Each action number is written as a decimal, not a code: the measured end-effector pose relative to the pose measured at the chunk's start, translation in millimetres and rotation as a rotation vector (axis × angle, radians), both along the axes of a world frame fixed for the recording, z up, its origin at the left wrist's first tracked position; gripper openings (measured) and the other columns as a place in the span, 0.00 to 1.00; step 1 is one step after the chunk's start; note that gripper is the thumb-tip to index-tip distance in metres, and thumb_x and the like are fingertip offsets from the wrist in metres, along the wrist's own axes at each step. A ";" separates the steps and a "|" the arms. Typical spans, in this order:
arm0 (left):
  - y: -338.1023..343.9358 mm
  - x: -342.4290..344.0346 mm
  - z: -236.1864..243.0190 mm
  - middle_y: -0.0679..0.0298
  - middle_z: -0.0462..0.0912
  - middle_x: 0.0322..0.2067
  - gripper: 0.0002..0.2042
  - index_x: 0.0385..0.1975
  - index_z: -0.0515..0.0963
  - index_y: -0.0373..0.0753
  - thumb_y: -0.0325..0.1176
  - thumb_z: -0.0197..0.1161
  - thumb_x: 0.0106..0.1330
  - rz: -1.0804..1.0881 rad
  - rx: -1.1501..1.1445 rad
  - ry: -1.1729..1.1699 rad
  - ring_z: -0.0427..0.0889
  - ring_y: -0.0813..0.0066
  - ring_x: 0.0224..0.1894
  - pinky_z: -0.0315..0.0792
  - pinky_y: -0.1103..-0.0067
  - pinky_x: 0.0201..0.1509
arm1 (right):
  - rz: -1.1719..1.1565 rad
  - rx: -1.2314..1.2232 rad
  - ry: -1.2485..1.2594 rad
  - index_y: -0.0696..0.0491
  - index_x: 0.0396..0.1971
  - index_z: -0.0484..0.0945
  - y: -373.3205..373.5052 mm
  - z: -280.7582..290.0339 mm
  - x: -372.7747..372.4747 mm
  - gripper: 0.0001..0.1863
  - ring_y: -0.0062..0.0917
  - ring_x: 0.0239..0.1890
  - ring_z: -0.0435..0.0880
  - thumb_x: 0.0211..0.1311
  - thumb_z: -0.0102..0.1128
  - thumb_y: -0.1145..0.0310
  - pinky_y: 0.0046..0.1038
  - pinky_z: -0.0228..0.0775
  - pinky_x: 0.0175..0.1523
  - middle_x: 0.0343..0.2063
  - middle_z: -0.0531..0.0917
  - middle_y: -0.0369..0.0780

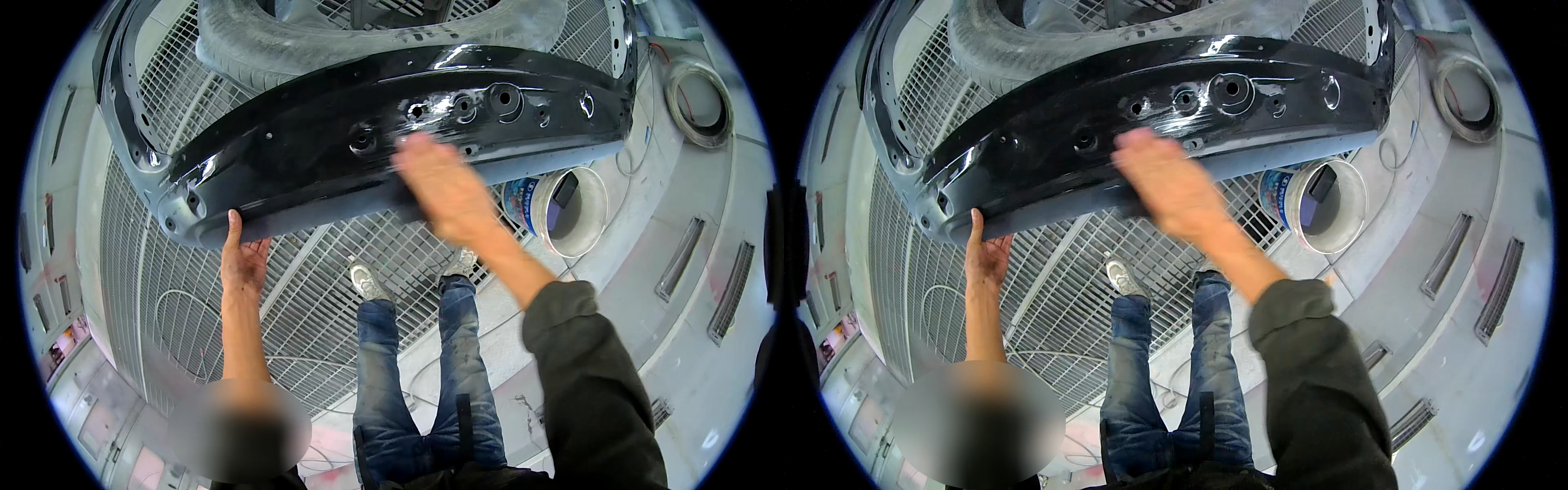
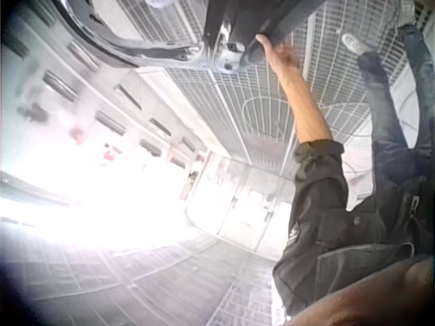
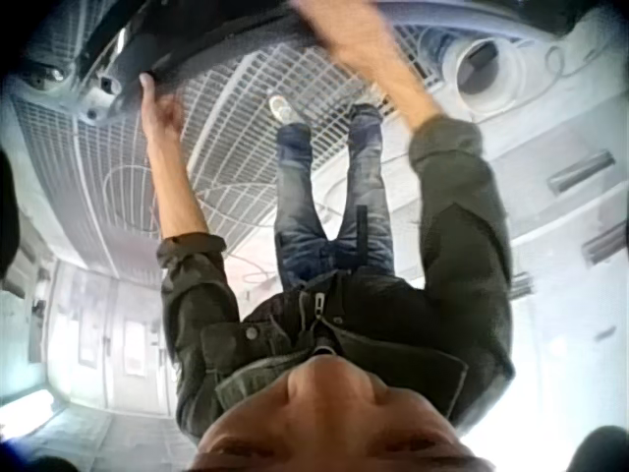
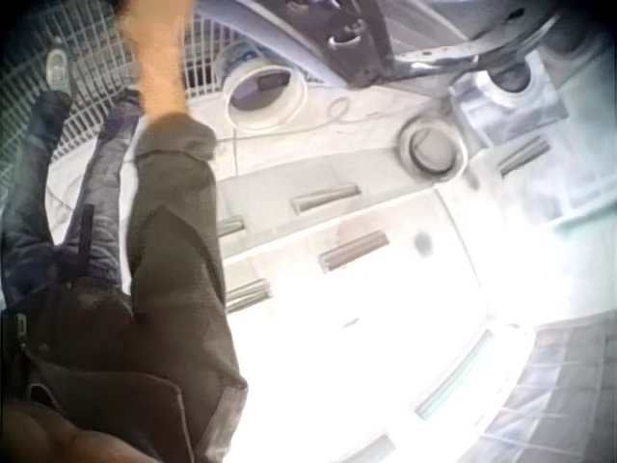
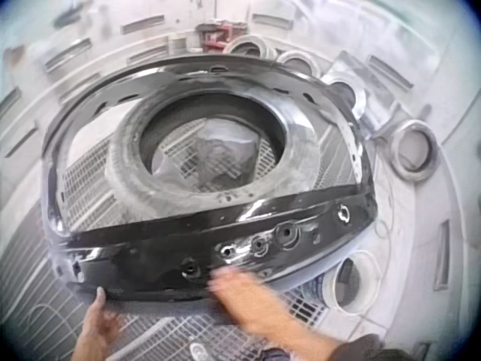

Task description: The person sands a large, curved, dark grey car part, likely a wheel arch liner, using a sanding block. They repeatedly dip the block into a bucket of water and continue sanding various sections of the part's surface.

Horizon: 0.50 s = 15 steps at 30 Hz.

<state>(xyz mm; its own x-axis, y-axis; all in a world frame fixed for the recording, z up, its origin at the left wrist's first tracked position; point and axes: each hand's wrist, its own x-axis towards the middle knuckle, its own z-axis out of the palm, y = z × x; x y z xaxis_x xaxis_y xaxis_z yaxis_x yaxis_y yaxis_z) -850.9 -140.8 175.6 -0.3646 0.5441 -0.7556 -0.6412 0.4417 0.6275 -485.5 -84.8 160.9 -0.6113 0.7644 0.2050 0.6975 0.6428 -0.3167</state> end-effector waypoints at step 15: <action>-1.3 -17.6 -27.8 0.61 0.84 0.54 0.27 0.58 0.75 0.36 0.49 0.71 0.67 -0.010 0.054 0.005 0.84 0.68 0.55 0.78 0.73 0.62 | 0.109 0.049 0.350 0.60 0.66 0.72 24.9 4.8 -19.1 0.28 0.35 0.75 0.65 0.64 0.47 0.72 0.39 0.54 0.79 0.70 0.70 0.48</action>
<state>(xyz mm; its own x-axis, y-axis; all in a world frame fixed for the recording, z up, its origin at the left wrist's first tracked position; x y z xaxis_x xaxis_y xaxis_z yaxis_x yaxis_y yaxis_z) -868.5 -142.0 147.8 -0.3627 0.5876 -0.7232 -0.6337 0.4135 0.6538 -504.7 -59.9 165.8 -0.5752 0.6826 0.4508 0.4792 0.7278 -0.4906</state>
